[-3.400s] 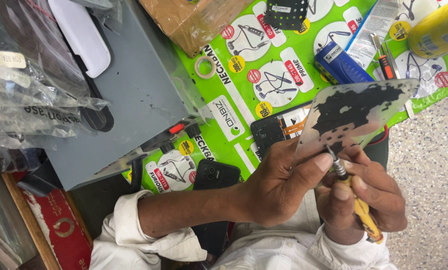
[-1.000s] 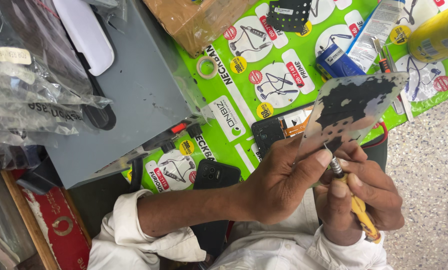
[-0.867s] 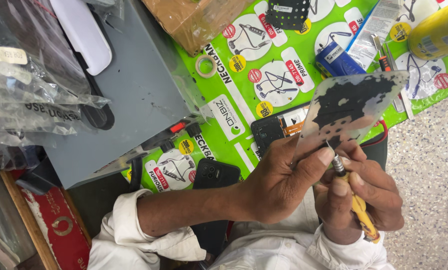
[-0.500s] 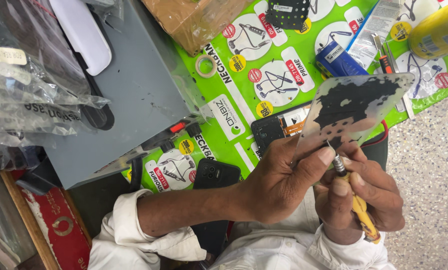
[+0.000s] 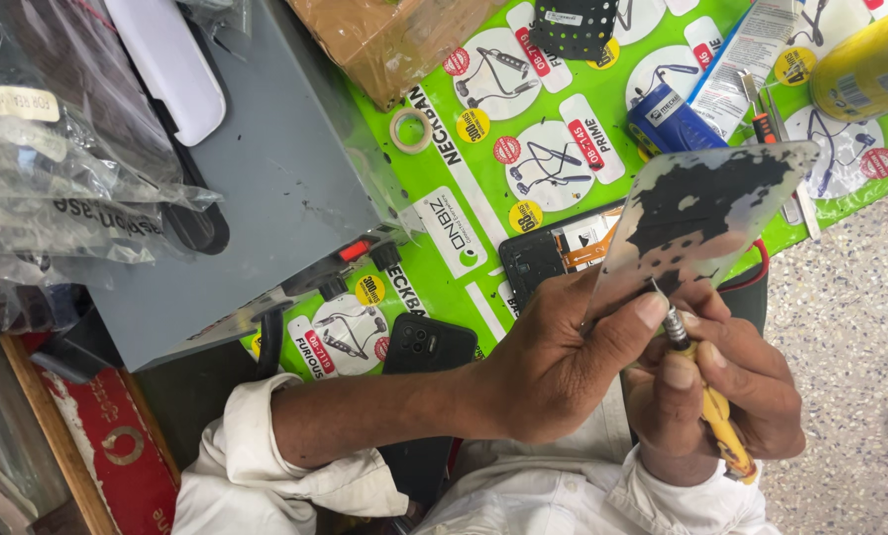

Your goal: The person uses a yellow screwdriver to remove screws from a black smartphone back cover. They then use a blue heat gun to warm the cover and peel off a black adhesive layer by hand. Finally, they use a metal prying tool to separate the cover from the phone body.

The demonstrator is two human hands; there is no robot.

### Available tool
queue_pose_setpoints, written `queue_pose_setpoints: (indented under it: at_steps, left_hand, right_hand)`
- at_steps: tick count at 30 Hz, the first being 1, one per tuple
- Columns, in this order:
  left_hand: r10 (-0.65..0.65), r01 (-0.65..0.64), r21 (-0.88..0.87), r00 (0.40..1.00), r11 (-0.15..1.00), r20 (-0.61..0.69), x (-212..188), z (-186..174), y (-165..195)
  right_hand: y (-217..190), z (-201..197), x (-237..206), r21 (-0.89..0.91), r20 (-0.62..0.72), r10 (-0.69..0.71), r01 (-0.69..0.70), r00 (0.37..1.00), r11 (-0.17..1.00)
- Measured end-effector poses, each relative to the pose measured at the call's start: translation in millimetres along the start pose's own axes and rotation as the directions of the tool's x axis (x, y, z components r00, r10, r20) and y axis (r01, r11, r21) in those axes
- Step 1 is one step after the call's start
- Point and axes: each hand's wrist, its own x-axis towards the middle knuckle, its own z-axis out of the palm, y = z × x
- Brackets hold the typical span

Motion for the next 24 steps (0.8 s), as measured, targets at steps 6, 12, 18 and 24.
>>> queue_pose_setpoints:
  at_steps: [6,12,18,24]
  left_hand:
    - [-0.016,0.016,-0.005,0.999,1.0,0.028,-1,-2,-1]
    - [-0.021,0.02,0.004,0.999,1.0,0.041,1,-5,4]
    - [-0.1,0.099,-0.14,0.995,0.985,0.003,21,-10,15]
    - [0.118,-0.06,0.639,0.992,0.767,-0.048,39,-51,6]
  right_hand:
    - [6,-9,-7,0.022,0.01,-0.002,0.002,1.0,1.0]
    - [6,-3,-1,0.07,-0.03,0.017,-0.015,0.999,0.997]
    - [24,-23,2,-0.009,-0.164,0.116,-0.119,0.98,0.993]
    - [75,-110,22,0.145,-0.409,0.142,-0.09,0.901,0.985]
